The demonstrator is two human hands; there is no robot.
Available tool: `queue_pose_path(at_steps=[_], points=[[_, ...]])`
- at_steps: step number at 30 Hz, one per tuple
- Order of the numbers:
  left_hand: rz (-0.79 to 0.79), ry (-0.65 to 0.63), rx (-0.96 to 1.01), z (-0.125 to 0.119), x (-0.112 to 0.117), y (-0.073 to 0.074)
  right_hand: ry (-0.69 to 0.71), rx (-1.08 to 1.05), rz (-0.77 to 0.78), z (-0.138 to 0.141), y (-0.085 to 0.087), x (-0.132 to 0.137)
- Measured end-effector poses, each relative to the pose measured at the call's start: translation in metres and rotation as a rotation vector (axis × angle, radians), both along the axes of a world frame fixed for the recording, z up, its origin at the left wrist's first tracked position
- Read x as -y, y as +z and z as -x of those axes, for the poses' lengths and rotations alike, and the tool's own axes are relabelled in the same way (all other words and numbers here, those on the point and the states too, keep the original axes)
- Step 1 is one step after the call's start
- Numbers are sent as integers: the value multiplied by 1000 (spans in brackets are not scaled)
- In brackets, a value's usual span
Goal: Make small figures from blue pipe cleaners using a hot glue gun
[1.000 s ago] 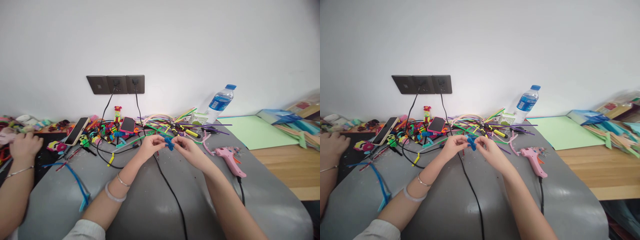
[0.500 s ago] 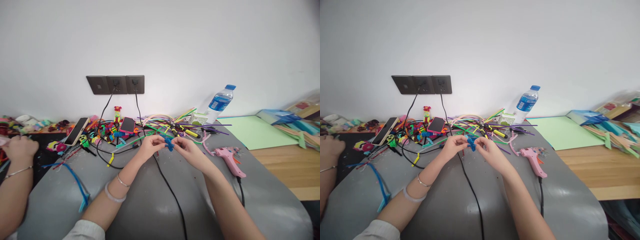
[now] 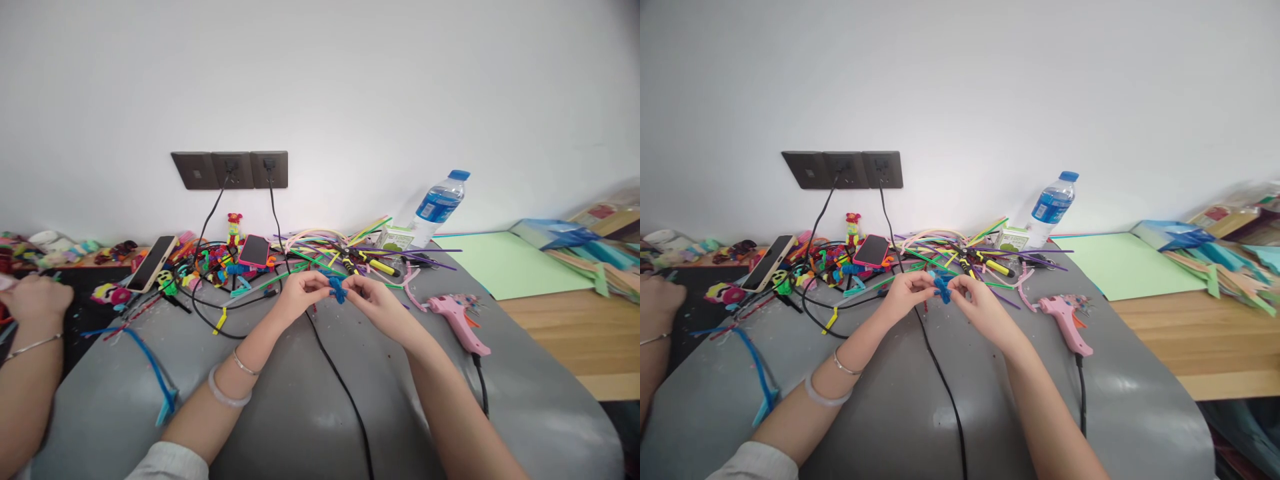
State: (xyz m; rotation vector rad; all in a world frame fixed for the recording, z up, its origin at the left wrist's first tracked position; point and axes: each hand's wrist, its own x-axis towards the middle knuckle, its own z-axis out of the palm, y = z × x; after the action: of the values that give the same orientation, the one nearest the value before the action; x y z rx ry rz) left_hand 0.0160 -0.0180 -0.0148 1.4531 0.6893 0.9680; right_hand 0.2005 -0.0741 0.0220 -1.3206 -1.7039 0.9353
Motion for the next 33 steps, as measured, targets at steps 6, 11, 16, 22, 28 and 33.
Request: queue_pose_path(at_steps=[6,11,16,22,28,33], points=[[-8,33,5,-1,1,1,-14,-3,-4,1,-3,-2],[-9,93,-7,-1,1,2,-65,-70,-12,5,-14,-6],[-67,133,-34,0,0,1,-111,-153,-20,10,-20,-8],[-165,139,-65,-1,4,3,-193,-208,-18,11,-20,-9],[-233,134,-103,-5,10,8,-244,-236,-42,15,-23,-12],[-304,179,-116,-5,9,5,-230,-299,-29,23,-25,-13]])
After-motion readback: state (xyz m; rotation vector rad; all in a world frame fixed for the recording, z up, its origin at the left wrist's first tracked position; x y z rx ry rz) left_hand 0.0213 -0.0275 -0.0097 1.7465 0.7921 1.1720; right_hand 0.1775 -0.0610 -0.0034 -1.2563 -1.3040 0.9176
